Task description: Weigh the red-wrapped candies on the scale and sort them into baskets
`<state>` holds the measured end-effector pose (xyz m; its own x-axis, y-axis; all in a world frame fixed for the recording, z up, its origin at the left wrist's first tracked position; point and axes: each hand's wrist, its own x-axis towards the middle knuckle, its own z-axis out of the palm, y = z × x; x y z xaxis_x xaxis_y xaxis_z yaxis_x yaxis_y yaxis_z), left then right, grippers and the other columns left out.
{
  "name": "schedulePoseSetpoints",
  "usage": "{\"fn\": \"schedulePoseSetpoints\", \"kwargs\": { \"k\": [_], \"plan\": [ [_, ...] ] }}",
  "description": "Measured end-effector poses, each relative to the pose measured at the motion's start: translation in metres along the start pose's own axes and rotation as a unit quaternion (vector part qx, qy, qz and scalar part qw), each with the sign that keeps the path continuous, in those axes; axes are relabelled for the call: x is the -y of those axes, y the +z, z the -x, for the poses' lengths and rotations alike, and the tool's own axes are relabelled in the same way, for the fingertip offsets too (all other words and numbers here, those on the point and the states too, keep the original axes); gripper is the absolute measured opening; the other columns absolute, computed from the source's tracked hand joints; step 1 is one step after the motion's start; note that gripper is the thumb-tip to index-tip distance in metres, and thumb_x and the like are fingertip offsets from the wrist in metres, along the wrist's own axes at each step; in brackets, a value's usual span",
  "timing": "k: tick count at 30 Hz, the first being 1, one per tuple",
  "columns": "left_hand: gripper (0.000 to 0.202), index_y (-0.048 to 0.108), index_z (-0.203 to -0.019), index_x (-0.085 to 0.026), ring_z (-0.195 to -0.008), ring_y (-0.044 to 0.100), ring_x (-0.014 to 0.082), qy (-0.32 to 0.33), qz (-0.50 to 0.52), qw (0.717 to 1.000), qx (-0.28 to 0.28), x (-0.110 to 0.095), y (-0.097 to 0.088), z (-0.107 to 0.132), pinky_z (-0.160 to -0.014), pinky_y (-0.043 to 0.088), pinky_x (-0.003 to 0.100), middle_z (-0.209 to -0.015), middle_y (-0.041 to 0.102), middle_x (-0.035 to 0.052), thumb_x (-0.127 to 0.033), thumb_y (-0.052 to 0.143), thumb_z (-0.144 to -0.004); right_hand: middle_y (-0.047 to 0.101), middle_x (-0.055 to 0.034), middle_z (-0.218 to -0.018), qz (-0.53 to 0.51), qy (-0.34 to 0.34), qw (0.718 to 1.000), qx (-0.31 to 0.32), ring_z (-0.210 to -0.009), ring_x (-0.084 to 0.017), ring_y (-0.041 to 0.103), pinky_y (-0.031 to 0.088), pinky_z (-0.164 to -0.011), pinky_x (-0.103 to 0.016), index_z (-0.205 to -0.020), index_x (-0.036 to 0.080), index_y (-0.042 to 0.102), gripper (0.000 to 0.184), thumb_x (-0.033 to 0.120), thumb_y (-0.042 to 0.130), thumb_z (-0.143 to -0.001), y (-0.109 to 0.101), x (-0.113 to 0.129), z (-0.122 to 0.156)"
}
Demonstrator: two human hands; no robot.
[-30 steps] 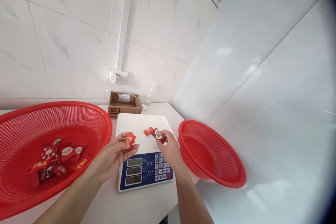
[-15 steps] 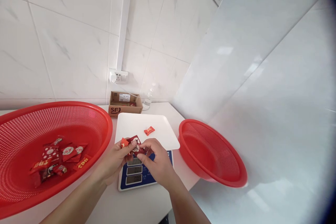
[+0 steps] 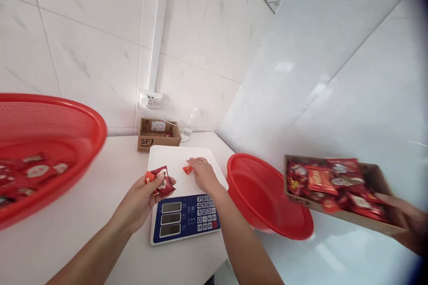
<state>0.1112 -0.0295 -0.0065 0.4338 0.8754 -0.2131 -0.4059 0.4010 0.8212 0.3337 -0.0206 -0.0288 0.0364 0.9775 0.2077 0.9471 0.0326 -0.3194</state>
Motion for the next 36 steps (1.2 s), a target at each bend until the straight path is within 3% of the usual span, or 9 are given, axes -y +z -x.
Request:
{"fn": "schedulePoseSetpoints", "kwargs": {
  "k": [9,16,20,23,24,27,29,32,36],
  "plan": [
    [0.026,0.067,-0.083,-0.017,-0.073,0.066,0.0169,-0.009,-0.048,0.998,-0.028,-0.005,-0.005,-0.001,-0.063,0.054,0.026,-0.078,0.069,0.0042,-0.039,0.077,-0.074,0.067,-0.0111,-0.113,0.015,0.041,0.999,0.008,-0.105,-0.025,0.058,0.041,-0.087,-0.033,-0.114,0.019,0.063,0.029,0.014,0.049,-0.090,0.005,0.000,-0.013],
    [0.040,0.066,-0.083,-0.019,-0.077,0.064,0.0188,0.005,-0.119,0.993,0.021,-0.004,-0.007,-0.001,-0.068,0.053,0.030,-0.078,0.067,0.0033,-0.056,0.075,-0.070,0.067,-0.0097,-0.094,-0.015,0.115,0.993,-0.027,-0.089,-0.023,0.059,0.041,-0.076,-0.031,-0.095,0.017,0.062,0.015,0.012,0.051,-0.087,0.005,0.000,-0.031],
    [0.040,0.068,-0.089,-0.021,-0.077,0.060,0.0200,0.030,-0.195,0.980,0.037,-0.003,-0.006,0.001,-0.072,0.050,0.033,-0.079,0.067,0.0029,-0.057,0.072,-0.072,0.068,-0.0111,-0.102,-0.071,0.085,0.993,-0.048,-0.105,-0.023,0.057,0.041,-0.088,-0.034,-0.088,0.018,0.064,0.016,0.017,0.049,-0.091,-0.002,0.009,-0.022],
    [0.035,0.069,-0.090,-0.023,-0.075,0.058,0.0210,0.064,-0.259,0.963,0.021,-0.002,-0.005,0.001,-0.070,0.046,0.032,-0.080,0.069,0.0028,-0.053,0.072,-0.073,0.069,-0.0064,-0.105,-0.163,0.033,0.986,-0.033,-0.096,-0.017,0.063,0.047,-0.084,-0.030,-0.098,0.020,0.065,0.027,0.031,0.040,-0.098,-0.006,0.026,0.000],
    [0.033,0.068,-0.090,-0.023,-0.075,0.058,0.0212,0.073,-0.275,0.958,0.017,0.000,-0.004,0.000,-0.069,0.045,0.031,-0.079,0.069,0.0023,-0.051,0.072,-0.073,0.070,-0.0051,-0.101,-0.227,0.012,0.974,-0.003,-0.089,-0.016,0.065,0.049,-0.078,-0.029,-0.104,0.020,0.064,0.030,0.035,0.039,-0.098,-0.007,0.032,0.010],
    [0.030,0.065,-0.090,-0.025,-0.074,0.059,0.0214,0.094,-0.302,0.949,0.016,0.005,-0.002,-0.001,-0.067,0.046,0.030,-0.078,0.068,0.0001,-0.049,0.071,-0.073,0.070,-0.0039,-0.096,-0.457,-0.033,0.883,0.095,-0.082,-0.016,0.067,0.053,-0.071,-0.029,-0.115,0.021,0.061,0.033,0.041,0.057,-0.088,-0.005,0.050,0.033],
    [0.030,0.062,-0.089,-0.026,-0.074,0.061,0.0214,0.100,-0.308,0.946,0.018,0.009,-0.001,-0.001,-0.066,0.048,0.030,-0.079,0.067,-0.0006,-0.050,0.070,-0.074,0.070,-0.0016,-0.095,-0.517,-0.030,0.851,0.094,-0.084,-0.017,0.067,0.053,-0.075,-0.030,-0.111,0.023,0.062,0.034,0.033,0.068,-0.078,-0.003,0.056,0.040],
    [0.034,0.057,-0.092,-0.027,-0.078,0.065,0.0227,0.103,-0.318,0.943,0.003,0.009,-0.003,-0.003,-0.064,0.050,0.030,-0.080,0.067,-0.0004,-0.055,0.066,-0.075,0.070,-0.0001,-0.091,-0.510,-0.009,0.859,0.042,-0.082,-0.015,0.067,0.052,-0.074,-0.029,-0.099,0.023,0.061,0.024,0.026,0.066,-0.076,-0.001,0.051,0.034],
    [0.032,0.053,-0.090,-0.028,-0.058,0.056,0.0185,0.112,-0.362,0.924,-0.058,0.001,-0.007,-0.003,-0.055,0.042,0.026,-0.060,0.056,-0.0061,-0.054,0.066,-0.075,0.069,-0.0004,-0.085,-0.369,0.077,0.925,-0.035,-0.076,-0.015,0.066,0.051,-0.070,-0.027,-0.105,0.020,0.059,0.027,0.021,0.058,-0.078,-0.001,0.025,0.012]
  ]
}}
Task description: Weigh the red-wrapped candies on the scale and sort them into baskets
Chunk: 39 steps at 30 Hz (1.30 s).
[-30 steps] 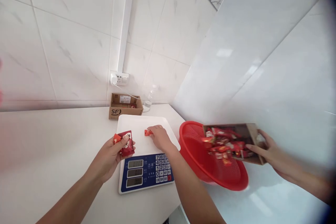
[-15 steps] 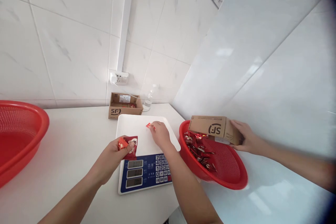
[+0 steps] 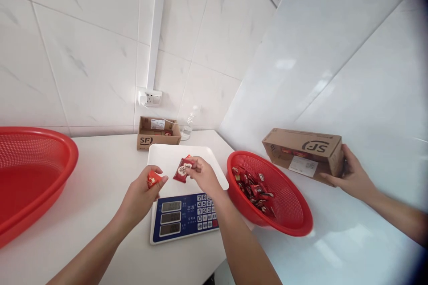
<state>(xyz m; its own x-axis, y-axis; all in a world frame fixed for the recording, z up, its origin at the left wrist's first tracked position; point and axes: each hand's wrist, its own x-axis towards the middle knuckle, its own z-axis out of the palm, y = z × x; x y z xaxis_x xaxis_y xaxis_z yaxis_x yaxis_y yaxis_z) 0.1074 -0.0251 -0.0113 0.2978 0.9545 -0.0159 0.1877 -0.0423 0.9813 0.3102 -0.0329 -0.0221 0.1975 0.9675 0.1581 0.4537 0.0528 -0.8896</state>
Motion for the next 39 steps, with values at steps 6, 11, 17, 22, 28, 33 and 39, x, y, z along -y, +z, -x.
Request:
{"fn": "schedulePoseSetpoints", "kwargs": {
  "k": [6,11,17,22,28,33,39],
  "plan": [
    [0.027,0.051,-0.086,-0.029,-0.048,0.038,0.0151,0.007,-0.065,0.998,-0.011,-0.008,-0.006,0.001,-0.048,0.028,0.024,-0.052,0.042,-0.0096,-0.051,0.063,-0.076,0.069,-0.0004,-0.083,0.135,0.037,0.989,-0.058,-0.081,-0.018,0.064,0.047,-0.079,-0.032,-0.101,0.022,0.066,0.026,0.014,0.052,-0.080,-0.019,-0.018,-0.016],
    [0.028,0.048,-0.097,-0.029,-0.049,0.044,0.0167,0.016,-0.102,0.994,0.019,-0.003,-0.001,0.003,-0.048,0.032,0.025,-0.055,0.046,-0.0089,-0.047,0.057,-0.078,0.065,-0.0089,-0.108,0.203,0.047,0.974,-0.085,-0.101,-0.024,0.062,0.044,-0.091,-0.036,-0.094,0.019,0.071,0.022,0.012,0.059,-0.077,-0.019,-0.016,-0.015],
    [0.045,0.045,-0.120,-0.025,-0.054,0.053,0.0197,0.045,-0.168,0.984,0.040,0.010,0.009,0.001,-0.053,0.036,0.027,-0.065,0.055,-0.0053,-0.027,0.048,-0.076,0.068,-0.0057,-0.103,0.054,-0.025,0.997,0.051,-0.092,-0.018,0.064,0.050,-0.085,-0.031,-0.107,0.020,0.067,0.025,0.032,0.057,-0.088,0.007,0.018,0.020],
    [0.050,0.042,-0.129,-0.026,-0.057,0.060,0.0222,0.059,-0.190,0.978,0.060,0.012,0.013,0.003,-0.054,0.041,0.030,-0.072,0.064,-0.0013,-0.027,0.047,-0.079,0.067,0.0022,-0.080,-0.026,-0.053,0.992,0.109,-0.074,-0.014,0.063,0.051,-0.072,-0.028,-0.105,0.023,0.064,0.023,0.025,0.061,-0.082,0.028,0.036,0.036],
    [0.072,0.019,-0.146,-0.027,-0.111,0.059,0.0271,0.113,-0.148,0.982,-0.024,0.006,-0.002,-0.002,-0.090,0.049,0.044,-0.128,0.055,0.0115,-0.051,0.047,-0.084,0.067,0.0020,-0.083,0.110,0.011,0.994,-0.023,-0.075,-0.013,0.064,0.049,-0.067,-0.026,-0.090,0.022,0.059,0.009,0.016,0.055,-0.084,0.014,0.015,-0.014],
    [0.069,0.025,-0.144,-0.031,-0.118,0.056,0.0282,0.121,-0.073,0.988,-0.066,-0.001,-0.018,-0.002,-0.097,0.048,0.050,-0.131,0.053,0.0113,-0.058,0.050,-0.085,0.067,-0.0014,-0.083,0.211,0.030,0.976,-0.044,-0.079,-0.017,0.062,0.045,-0.072,-0.029,-0.078,0.021,0.060,0.011,0.010,0.058,-0.080,0.006,-0.001,-0.038],
    [0.071,0.029,-0.143,-0.031,-0.114,0.059,0.0305,0.085,-0.083,0.992,-0.042,-0.001,-0.017,-0.003,-0.097,0.048,0.053,-0.133,0.053,0.0116,-0.063,0.050,-0.082,0.069,-0.0062,-0.091,0.316,-0.013,0.948,-0.031,-0.102,-0.023,0.057,0.042,-0.084,-0.033,-0.080,0.021,0.062,0.014,0.007,0.058,-0.081,0.011,-0.007,-0.044]
  ]
}}
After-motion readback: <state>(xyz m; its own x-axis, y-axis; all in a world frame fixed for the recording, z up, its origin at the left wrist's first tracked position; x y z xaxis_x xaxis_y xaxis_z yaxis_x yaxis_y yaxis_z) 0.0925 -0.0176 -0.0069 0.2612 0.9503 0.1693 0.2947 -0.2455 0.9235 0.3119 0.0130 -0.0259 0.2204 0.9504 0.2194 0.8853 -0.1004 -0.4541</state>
